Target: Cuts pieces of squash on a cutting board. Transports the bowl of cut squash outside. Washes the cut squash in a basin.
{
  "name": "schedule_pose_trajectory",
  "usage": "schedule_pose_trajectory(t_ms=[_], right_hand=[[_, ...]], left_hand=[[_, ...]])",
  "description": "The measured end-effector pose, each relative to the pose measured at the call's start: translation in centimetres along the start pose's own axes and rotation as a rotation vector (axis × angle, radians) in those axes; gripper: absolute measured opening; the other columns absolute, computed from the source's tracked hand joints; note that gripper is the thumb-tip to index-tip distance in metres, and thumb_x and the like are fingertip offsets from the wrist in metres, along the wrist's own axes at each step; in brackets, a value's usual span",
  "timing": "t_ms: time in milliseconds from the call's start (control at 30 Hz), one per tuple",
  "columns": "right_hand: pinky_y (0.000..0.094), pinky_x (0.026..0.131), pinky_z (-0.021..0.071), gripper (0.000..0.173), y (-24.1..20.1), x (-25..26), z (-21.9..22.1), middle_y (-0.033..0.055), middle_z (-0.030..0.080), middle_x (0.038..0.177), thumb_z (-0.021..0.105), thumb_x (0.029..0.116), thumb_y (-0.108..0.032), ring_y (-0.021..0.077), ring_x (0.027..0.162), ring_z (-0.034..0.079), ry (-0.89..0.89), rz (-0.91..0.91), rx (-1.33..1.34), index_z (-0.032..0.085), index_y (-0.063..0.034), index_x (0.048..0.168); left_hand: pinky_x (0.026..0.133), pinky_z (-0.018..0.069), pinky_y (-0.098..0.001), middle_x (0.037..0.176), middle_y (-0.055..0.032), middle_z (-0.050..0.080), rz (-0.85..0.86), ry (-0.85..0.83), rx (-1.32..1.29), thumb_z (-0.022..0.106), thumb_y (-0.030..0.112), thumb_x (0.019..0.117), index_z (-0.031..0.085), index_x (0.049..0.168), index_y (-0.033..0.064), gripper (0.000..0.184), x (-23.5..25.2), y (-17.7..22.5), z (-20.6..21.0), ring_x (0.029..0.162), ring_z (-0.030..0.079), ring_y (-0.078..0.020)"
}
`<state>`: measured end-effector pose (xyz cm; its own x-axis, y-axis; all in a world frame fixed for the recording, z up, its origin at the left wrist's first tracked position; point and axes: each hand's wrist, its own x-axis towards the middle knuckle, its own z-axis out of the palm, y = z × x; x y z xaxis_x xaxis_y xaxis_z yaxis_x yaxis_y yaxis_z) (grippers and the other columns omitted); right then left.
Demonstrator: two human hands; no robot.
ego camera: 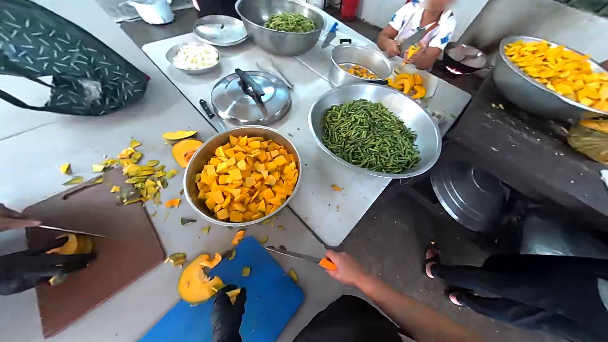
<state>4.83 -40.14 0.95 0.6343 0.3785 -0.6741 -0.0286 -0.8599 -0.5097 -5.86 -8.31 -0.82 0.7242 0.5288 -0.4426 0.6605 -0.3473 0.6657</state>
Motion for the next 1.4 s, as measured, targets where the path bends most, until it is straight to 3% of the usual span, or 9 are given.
schedule_pose_trajectory(t_ms=[200, 333, 467, 567, 667, 767, 900, 1167, 1400], right_hand=[[0.0612, 0.097, 0.0501, 0.040, 0.4, 0.3, 0.0, 0.0260, 0.068, 0.117, 0.063, 0.0993, -0.023, 0.0425, 0.112, 0.066, 0.028, 0.020, 0.013, 0.059, 0.0002, 0.132], [0.0591, 0.099, 0.0502, 0.042, 0.1, -0.8, 0.0, 0.0256, 0.068, 0.118, 0.065, 0.0990, -0.021, 0.0408, 0.113, 0.066, 0.082, 0.060, 0.028, 0.059, 0.0002, 0.134], [0.0590, 0.096, 0.0513, 0.042, 0.5, -1.5, 0.5, 0.0281, 0.069, 0.114, 0.066, 0.0995, -0.020, 0.0427, 0.107, 0.068, 0.150, 0.077, 0.030, 0.058, 0.0040, 0.134], [0.0620, 0.094, 0.0509, 0.042, 1.2, -1.5, 1.0, 0.0309, 0.068, 0.112, 0.066, 0.0997, -0.019, 0.0464, 0.105, 0.067, 0.177, 0.070, -0.009, 0.058, 0.0065, 0.132], [0.0631, 0.093, 0.0504, 0.042, 1.7, -1.1, 1.5, 0.0330, 0.067, 0.111, 0.067, 0.0993, -0.017, 0.0481, 0.103, 0.067, 0.149, 0.000, -0.046, 0.058, 0.0095, 0.131], [0.0627, 0.094, 0.0496, 0.043, 0.6, -0.3, 1.4, 0.0327, 0.067, 0.113, 0.067, 0.0993, -0.019, 0.0471, 0.106, 0.066, 0.107, -0.020, -0.088, 0.058, 0.0087, 0.131], [0.0608, 0.098, 0.0490, 0.043, -1.2, 1.0, 0.6, 0.0309, 0.067, 0.117, 0.064, 0.1010, -0.021, 0.0448, 0.111, 0.065, 0.025, -0.036, -0.165, 0.058, 0.0069, 0.133], [0.0587, 0.095, 0.0507, 0.041, -1.7, 1.1, -0.5, 0.0292, 0.068, 0.113, 0.066, 0.1003, -0.019, 0.0431, 0.106, 0.067, 0.081, -0.053, -0.139, 0.059, 0.0068, 0.131], [0.0600, 0.096, 0.0514, 0.042, -3.3, 0.3, 0.0, 0.0293, 0.068, 0.114, 0.064, 0.1012, -0.021, 0.0443, 0.106, 0.067, -0.052, -0.055, -0.145, 0.058, 0.0064, 0.133]], left_hand=[[0.077, 0.0556, -0.0412, 0.109, -0.0187, 0.065, 0.116, -0.073, -0.252, 0.066, 0.020, 0.0990, 0.055, 0.135, -0.0008, 0.043, 2.1, 13.3, -2.9, 0.086, 0.064, -0.0222], [0.099, 0.0527, -0.0464, 0.148, -0.0211, 0.049, 0.109, -0.111, -0.370, 0.056, 0.031, 0.1056, 0.033, 0.155, 0.0072, 0.060, 4.6, 20.0, -5.0, 0.123, 0.059, -0.0302], [0.091, 0.0548, -0.0481, 0.136, -0.0215, 0.059, 0.131, -0.043, -0.325, 0.056, 0.033, 0.1050, 0.041, 0.152, 0.0059, 0.057, 6.9, 17.3, -7.9, 0.111, 0.065, -0.0308], [0.094, 0.0528, -0.0476, 0.130, -0.0183, 0.063, 0.157, 0.059, -0.216, 0.061, 0.028, 0.1021, 0.053, 0.143, 0.0033, 0.048, 4.4, 10.8, -9.8, 0.112, 0.064, -0.0275], [0.105, 0.0465, -0.0565, 0.130, -0.0257, 0.063, -0.041, 0.078, 0.024, 0.062, 0.025, 0.1019, 0.057, 0.137, -0.0026, 0.045, -0.8, 2.4, -10.2, 0.121, 0.061, -0.0382], [0.103, 0.0459, -0.0628, 0.131, -0.0278, 0.061, -0.210, 0.066, 0.109, 0.072, 0.025, 0.0960, 0.055, 0.140, -0.0005, 0.054, -6.1, -5.8, -7.6, 0.122, 0.059, -0.0440], [0.105, 0.0421, -0.0662, 0.143, -0.0251, 0.053, -0.091, 0.208, 0.139, 0.079, 0.026, 0.0889, 0.059, 0.144, 0.0148, 0.060, -9.2, -10.8, -2.0, 0.132, 0.050, -0.0470], [0.101, 0.0484, -0.0593, 0.129, -0.0283, 0.061, -0.173, 0.160, 0.168, 0.053, 0.024, 0.1064, 0.060, 0.133, -0.0013, 0.037, -6.2, -6.2, 0.0, 0.121, 0.060, -0.0444], [0.087, 0.0574, -0.0452, 0.111, -0.0209, 0.069, 0.188, 0.193, -0.358, 0.057, 0.017, 0.1049, 0.060, 0.133, -0.0031, 0.035, 3.0, 9.3, -2.5, 0.094, 0.070, -0.0267]])
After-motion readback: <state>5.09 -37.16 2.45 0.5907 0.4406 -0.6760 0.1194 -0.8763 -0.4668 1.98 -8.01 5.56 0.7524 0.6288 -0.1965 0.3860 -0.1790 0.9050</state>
